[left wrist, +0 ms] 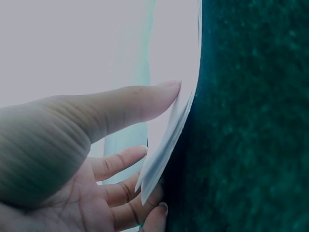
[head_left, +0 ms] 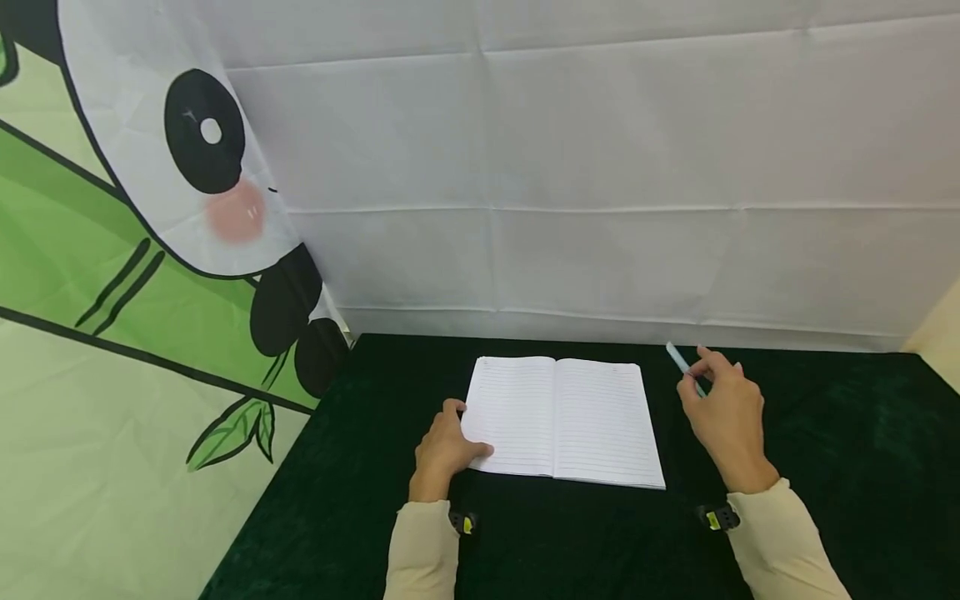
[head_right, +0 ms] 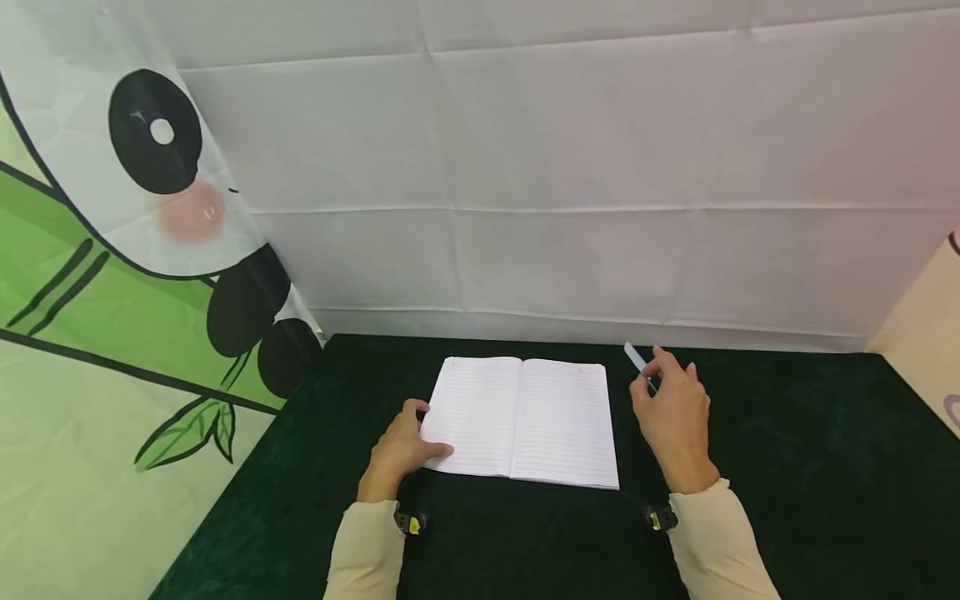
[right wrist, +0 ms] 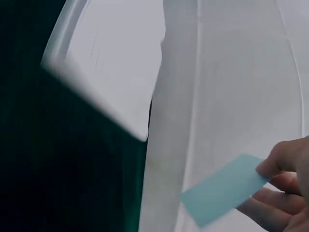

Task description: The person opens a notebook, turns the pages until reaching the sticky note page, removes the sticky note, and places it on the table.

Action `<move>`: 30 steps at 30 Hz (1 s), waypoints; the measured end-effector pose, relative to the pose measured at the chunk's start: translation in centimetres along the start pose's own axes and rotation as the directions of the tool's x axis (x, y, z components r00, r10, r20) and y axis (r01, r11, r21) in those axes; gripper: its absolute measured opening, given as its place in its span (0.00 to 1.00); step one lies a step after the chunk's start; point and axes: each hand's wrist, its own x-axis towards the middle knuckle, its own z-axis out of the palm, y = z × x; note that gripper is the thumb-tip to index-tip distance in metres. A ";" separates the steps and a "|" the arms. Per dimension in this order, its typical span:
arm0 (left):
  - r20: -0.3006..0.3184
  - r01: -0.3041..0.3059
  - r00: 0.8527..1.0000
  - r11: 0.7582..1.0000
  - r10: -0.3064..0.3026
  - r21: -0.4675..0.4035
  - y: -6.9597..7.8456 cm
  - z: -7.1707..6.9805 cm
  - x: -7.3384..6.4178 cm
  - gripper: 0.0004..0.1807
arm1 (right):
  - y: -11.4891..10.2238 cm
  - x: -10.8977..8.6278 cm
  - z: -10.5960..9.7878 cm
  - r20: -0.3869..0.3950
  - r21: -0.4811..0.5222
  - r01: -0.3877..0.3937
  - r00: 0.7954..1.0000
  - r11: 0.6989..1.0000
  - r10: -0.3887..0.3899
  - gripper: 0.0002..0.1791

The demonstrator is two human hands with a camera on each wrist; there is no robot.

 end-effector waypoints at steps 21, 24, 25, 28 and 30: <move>-0.016 -0.041 0.999 0.999 0.041 0.028 -0.5 -0.4 0.1 0.41 | 2.3 -2.0 1.1 0.578 -0.319 0.062 0.804 0.946 0.142 0.14; -0.027 -0.058 0.998 0.997 0.059 0.041 -0.4 -0.4 0.1 0.39 | 2.3 -1.8 1.1 0.632 -0.354 0.102 0.759 0.930 0.158 0.20; -0.032 -0.065 0.997 0.997 0.067 0.047 -0.5 -0.3 0.1 0.38 | 2.3 -1.7 1.1 0.638 -0.355 0.108 0.754 0.929 0.156 0.22; -0.044 -0.077 0.996 0.995 0.080 0.060 -0.5 -0.1 0.0 0.34 | 2.3 -1.7 1.0 0.650 -0.344 0.101 0.744 0.933 0.159 0.25; -0.055 -0.094 0.994 0.994 0.097 0.063 -0.4 0.0 0.0 0.30 | 2.3 -1.8 1.0 0.646 -0.334 0.092 0.747 0.938 0.157 0.30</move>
